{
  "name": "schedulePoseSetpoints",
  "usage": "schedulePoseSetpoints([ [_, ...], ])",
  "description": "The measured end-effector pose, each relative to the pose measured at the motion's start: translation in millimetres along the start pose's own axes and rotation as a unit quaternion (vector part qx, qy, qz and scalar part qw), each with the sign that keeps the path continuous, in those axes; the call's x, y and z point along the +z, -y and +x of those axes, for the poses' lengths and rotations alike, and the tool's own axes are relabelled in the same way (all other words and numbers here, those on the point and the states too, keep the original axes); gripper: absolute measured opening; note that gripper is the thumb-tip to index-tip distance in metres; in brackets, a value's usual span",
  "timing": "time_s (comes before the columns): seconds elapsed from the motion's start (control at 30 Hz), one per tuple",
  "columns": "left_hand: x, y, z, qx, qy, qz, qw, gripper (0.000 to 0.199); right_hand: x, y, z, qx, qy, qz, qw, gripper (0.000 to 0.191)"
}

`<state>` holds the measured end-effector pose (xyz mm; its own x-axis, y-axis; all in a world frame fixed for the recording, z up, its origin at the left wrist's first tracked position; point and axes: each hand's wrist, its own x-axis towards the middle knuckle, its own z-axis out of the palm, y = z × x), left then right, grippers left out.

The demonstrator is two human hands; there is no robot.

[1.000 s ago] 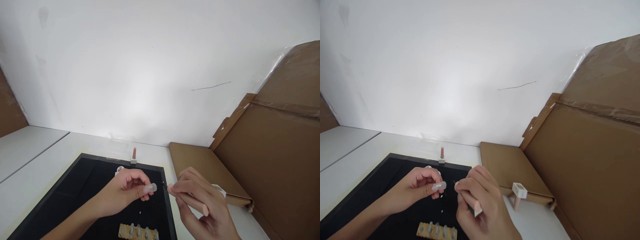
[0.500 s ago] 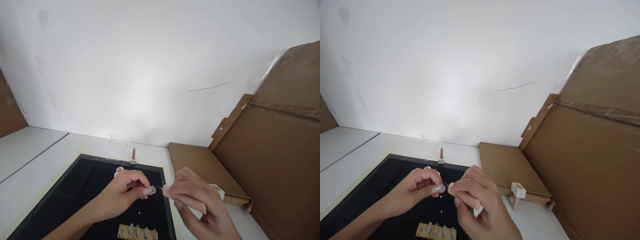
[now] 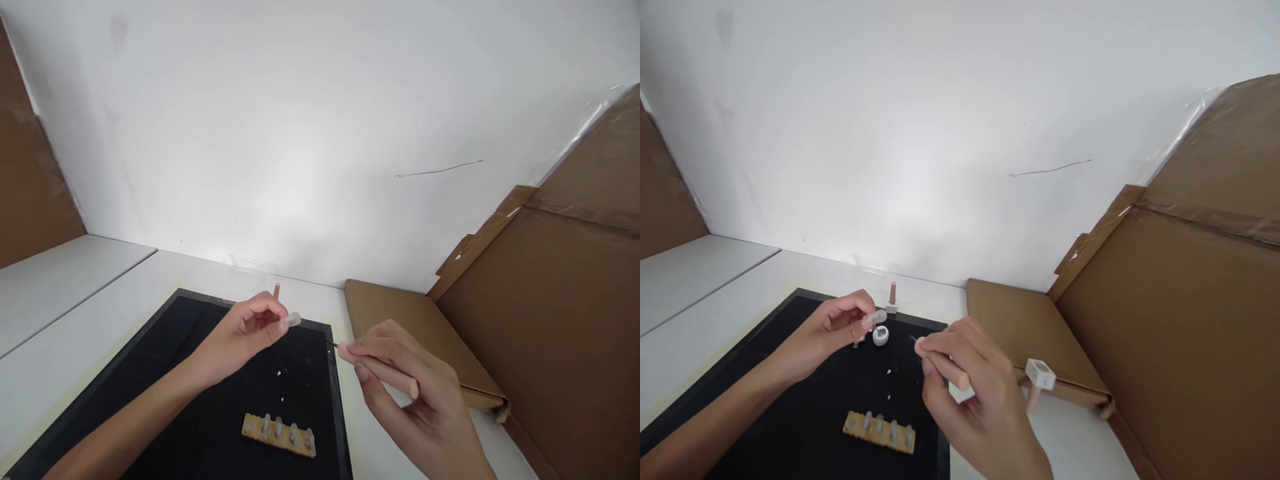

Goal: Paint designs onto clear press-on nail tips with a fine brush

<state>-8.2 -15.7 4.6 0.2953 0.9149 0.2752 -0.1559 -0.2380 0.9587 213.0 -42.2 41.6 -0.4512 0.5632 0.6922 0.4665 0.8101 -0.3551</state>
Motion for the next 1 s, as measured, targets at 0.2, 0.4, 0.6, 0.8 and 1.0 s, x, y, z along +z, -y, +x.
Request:
schedulePoseSetpoints([
  [0.2, -0.2, 13, -22, -0.074, -0.046, -0.033, 0.996, 0.016, -12, 12, -11, -0.016, -0.021, 0.013, 1.0, 0.028],
  [0.4, -1.3, 53, -61, -0.126, -0.103, 0.08, 0.984, 0.03, -21, 11, -17, -0.015, -0.036, 0.024, 0.999, 0.027],
  [0.6, 13.9, 110, -102, -0.119, -0.158, 0.207, 0.958, 0.027, -27, 13, -25, -0.017, -0.047, 0.045, 0.998, 0.027],
  [0.8, 30.1, 146, -113, -0.125, -0.198, 0.307, 0.922, 0.015, -30, 14, -29, -0.026, -0.051, 0.055, 0.997, 0.027],
  [1.0, 34.6, 154, -112, -0.128, -0.186, 0.365, 0.903, 0.011, -29, 11, -31, -0.018, -0.044, 0.07, 0.996, 0.027],
])
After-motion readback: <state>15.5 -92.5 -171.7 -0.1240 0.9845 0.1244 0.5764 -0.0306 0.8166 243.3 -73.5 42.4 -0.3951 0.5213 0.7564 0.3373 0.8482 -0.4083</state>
